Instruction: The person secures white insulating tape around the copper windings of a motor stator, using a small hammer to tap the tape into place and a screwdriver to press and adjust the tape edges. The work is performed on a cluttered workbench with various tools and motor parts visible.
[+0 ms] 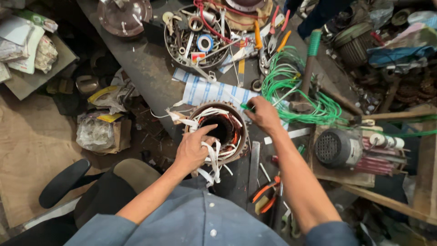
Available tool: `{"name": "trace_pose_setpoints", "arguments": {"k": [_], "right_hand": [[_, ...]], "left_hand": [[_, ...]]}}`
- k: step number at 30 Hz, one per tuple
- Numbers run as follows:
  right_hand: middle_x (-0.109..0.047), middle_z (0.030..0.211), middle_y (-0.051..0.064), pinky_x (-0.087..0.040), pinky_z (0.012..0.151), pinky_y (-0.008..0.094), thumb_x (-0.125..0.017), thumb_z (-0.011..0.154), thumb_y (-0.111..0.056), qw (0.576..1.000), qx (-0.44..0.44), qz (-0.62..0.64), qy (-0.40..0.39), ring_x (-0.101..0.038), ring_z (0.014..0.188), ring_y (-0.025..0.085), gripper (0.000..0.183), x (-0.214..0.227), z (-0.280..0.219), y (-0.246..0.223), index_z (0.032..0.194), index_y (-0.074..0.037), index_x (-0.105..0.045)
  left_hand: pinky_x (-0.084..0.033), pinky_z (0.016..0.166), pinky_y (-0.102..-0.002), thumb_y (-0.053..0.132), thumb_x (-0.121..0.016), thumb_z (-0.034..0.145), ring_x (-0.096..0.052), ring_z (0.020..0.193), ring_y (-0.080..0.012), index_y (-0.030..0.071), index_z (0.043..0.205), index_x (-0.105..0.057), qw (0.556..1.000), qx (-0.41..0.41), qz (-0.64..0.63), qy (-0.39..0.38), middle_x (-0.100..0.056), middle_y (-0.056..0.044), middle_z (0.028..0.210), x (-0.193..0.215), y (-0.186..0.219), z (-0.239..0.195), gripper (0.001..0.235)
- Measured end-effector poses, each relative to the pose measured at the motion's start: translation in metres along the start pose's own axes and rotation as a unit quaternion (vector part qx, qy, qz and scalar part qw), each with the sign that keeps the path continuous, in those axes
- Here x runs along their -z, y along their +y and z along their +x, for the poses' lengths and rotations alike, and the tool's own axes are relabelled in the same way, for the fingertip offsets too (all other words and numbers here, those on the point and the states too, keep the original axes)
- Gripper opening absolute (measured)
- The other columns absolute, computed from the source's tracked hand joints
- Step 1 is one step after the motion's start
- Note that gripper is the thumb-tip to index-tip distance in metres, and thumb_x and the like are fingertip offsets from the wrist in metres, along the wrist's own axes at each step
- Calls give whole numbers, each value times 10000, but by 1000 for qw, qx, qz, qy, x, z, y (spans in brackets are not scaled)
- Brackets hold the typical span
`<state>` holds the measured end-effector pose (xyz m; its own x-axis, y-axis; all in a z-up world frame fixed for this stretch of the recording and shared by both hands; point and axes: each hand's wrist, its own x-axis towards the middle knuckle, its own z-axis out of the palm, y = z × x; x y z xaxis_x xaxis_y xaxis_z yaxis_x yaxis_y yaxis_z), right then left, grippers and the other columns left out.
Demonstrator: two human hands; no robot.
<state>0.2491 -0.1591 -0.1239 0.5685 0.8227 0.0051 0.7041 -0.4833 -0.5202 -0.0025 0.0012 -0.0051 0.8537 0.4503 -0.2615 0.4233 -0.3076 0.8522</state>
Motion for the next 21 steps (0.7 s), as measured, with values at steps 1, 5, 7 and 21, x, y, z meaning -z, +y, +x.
{"name": "trace_pose_setpoints", "arguments": {"k": [1, 5, 7, 21], "right_hand": [[-700, 916, 148, -519, 707, 442, -784, 870, -243, 999, -30, 20, 1, -670, 801, 336, 225, 15, -8, -9, 976, -61, -704], [-768, 1002, 87, -539, 776, 284, -751, 924, -161, 959, -149, 220, 99, -711, 881, 157, 262, 68, -34, -49, 1157, -50, -704], [-776, 1053, 75, -538, 809, 248, -781, 925, -133, 954, -139, 219, 150, -712, 924, 125, 274, 97, -52, -66, 1186, -57, -740], [-701, 1153, 183, -570, 1026, 429, -596, 1045, 30, 954, -6, 223, 202, -735, 1125, 293, 422, 252, -184, -183, 1373, -71, -351]], "left_hand": [[-522, 889, -414, 172, -636, 884, -734, 934, -346, 134, 1295, -676, 1000, -13, 0, 2, -800, -136, 936, 0, -1, -1, 415], [-539, 872, -412, 194, -641, 889, -742, 908, -341, 150, 1290, -682, 1000, 12, 6, -11, -785, -138, 949, 0, -3, 2, 405], [-551, 858, -406, 194, -632, 889, -750, 903, -329, 154, 1292, -677, 1000, 22, -12, -13, -783, -135, 946, 1, -2, 5, 407], [-546, 862, -397, 176, -626, 890, -752, 926, -319, 141, 1301, -672, 1000, 13, -12, -14, -786, -134, 949, 1, -2, 1, 416]]}}
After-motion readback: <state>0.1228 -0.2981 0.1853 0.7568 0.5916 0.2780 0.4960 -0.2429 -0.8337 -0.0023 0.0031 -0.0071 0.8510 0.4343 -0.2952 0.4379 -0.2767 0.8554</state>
